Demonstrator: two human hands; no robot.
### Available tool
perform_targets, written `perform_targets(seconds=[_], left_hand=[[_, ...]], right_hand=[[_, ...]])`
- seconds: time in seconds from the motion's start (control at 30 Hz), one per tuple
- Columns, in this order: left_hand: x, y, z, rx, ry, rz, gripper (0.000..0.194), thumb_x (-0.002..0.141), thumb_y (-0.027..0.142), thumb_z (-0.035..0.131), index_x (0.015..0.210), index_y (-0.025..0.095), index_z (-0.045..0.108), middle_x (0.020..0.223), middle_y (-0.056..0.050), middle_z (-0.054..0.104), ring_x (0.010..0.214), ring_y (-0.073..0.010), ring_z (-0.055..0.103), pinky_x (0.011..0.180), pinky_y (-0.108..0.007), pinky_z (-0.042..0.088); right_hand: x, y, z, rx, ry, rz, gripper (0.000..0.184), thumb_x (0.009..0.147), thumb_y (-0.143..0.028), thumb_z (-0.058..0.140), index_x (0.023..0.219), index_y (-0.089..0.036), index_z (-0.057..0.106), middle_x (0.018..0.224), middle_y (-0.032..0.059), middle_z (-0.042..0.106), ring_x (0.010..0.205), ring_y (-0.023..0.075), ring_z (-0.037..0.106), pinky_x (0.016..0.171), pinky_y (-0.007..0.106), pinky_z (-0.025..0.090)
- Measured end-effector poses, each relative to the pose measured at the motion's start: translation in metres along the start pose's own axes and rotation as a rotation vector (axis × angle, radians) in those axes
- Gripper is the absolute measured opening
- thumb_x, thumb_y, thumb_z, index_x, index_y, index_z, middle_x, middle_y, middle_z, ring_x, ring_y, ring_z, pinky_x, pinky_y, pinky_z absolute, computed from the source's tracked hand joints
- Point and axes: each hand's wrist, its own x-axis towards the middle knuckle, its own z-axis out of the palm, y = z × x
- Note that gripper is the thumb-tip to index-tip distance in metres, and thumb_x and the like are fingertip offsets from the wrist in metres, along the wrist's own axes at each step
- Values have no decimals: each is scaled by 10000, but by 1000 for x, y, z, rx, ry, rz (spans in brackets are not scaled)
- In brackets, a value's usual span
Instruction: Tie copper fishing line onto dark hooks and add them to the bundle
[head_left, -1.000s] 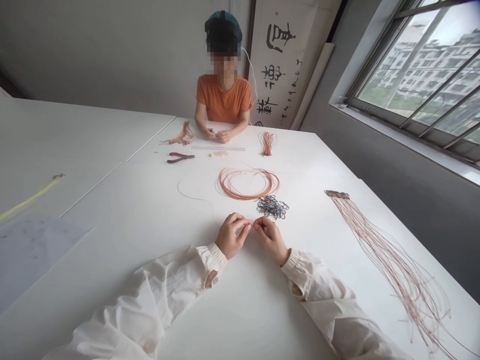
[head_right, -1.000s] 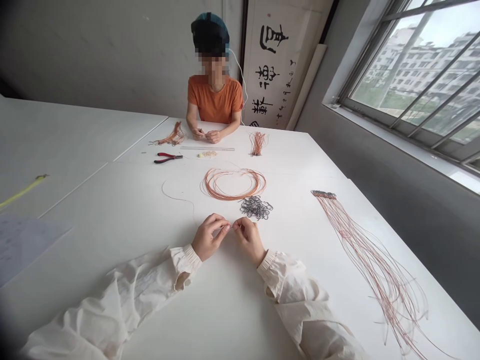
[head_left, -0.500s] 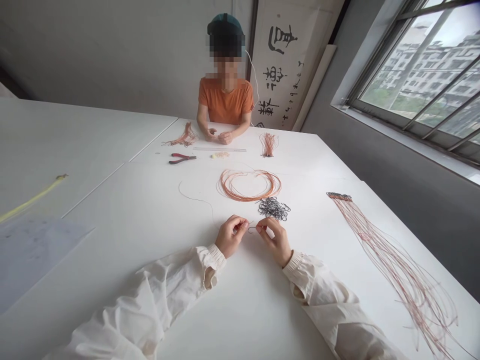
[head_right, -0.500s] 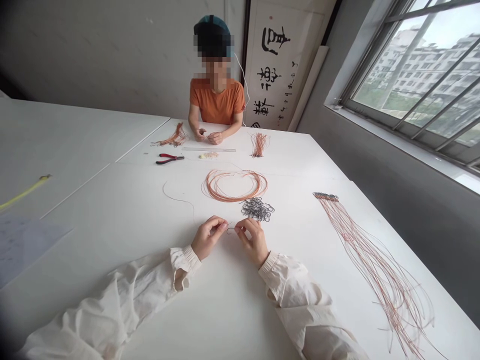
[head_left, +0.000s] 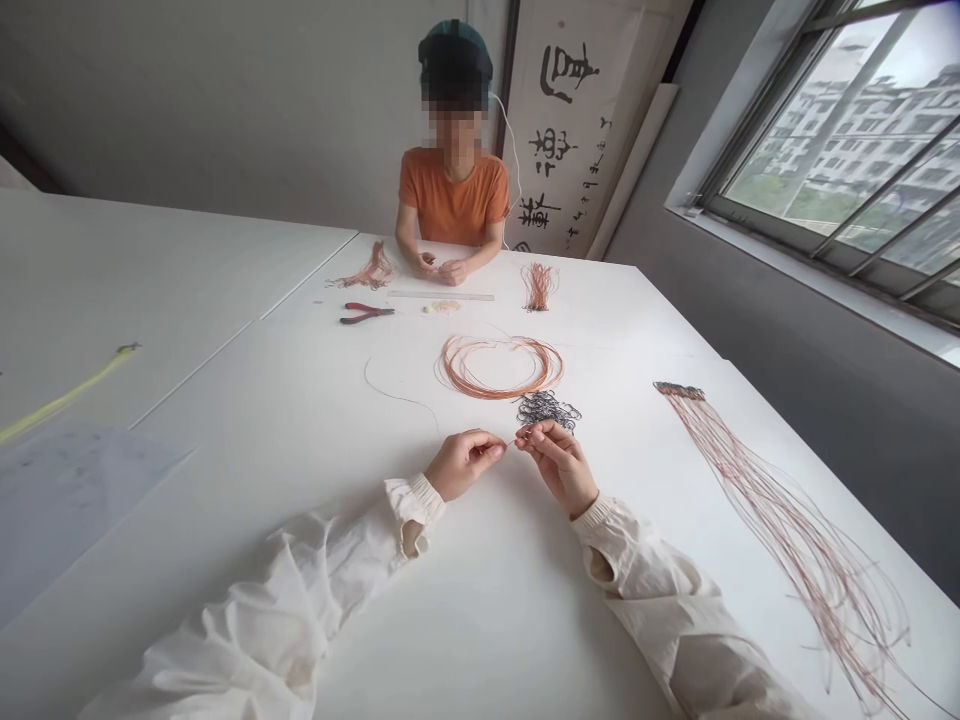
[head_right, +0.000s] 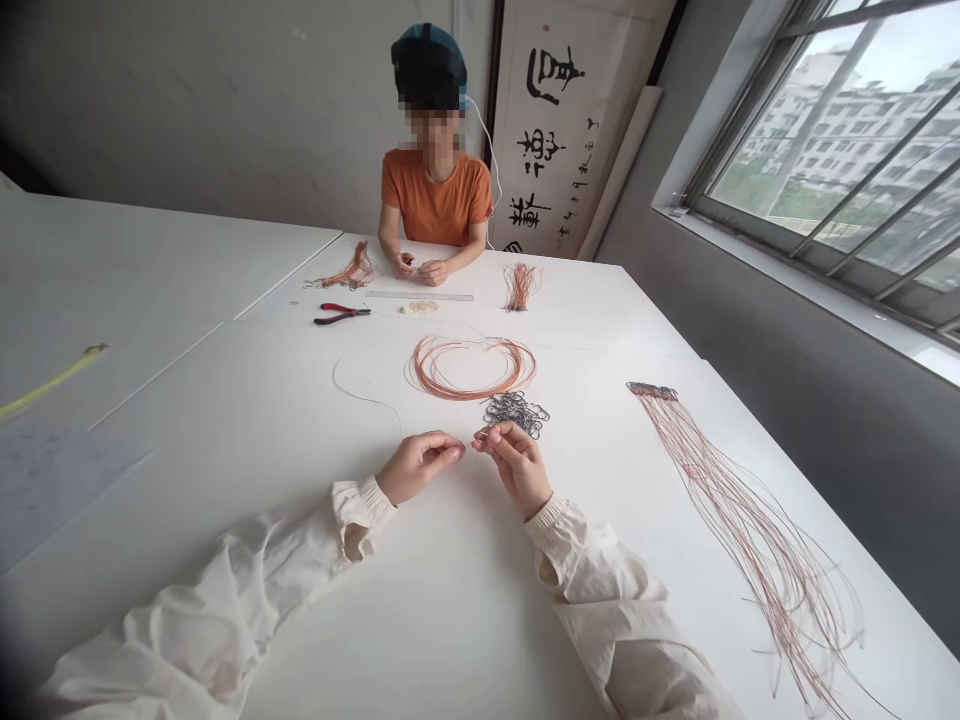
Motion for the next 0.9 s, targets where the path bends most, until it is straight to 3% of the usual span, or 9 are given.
perform_targets(seconds=[0.2, 0.37, 0.53, 0.73, 0.9], left_hand=[[5, -5, -11, -84, -118, -92, 274, 840, 406, 630, 865, 153, 732, 775, -57, 705, 705, -171, 637, 681, -288, 534], [4, -2, -12, -115, -174, -165, 308, 820, 449, 632, 830, 156, 727, 700, -41, 658, 584, -143, 571, 526, -254, 477], [4, 0, -12, -164, -244, -202, 283, 794, 418, 633, 845, 158, 732, 727, -46, 660, 581, -132, 539, 530, -249, 455], [6, 2, -16, -178, -304, -241, 262, 781, 327, 616, 881, 120, 743, 696, -37, 627, 602, -120, 513, 543, -230, 419], [5, 2, -14, -163, -298, -239, 313, 806, 384, 622, 878, 101, 733, 659, -23, 586, 595, -115, 496, 540, -228, 397]], right_hand=[[0, -7, -6, -205, 22, -83, 183, 955, -391, 503, 915, -222, 558, 946, 72, 671, 862, 226, 652, 827, 436, 511], [-3, -24, -7, -500, -50, -200, 110, 915, -329, 602, 876, -234, 643, 1134, 63, 672, 1099, 268, 565, 1006, 468, 335], [-3, -25, -4, -706, -203, -246, 126, 950, -287, 560, 894, -241, 663, 949, 36, 718, 917, 226, 609, 966, 441, 303], [-2, -20, -7, -758, -235, -247, 151, 968, -258, 531, 857, -211, 622, 779, 11, 700, 767, 180, 604, 926, 407, 297], [-2, -19, -7, -736, -229, -242, 135, 961, -237, 542, 853, -209, 618, 739, 0, 693, 748, 174, 609, 911, 399, 306]])
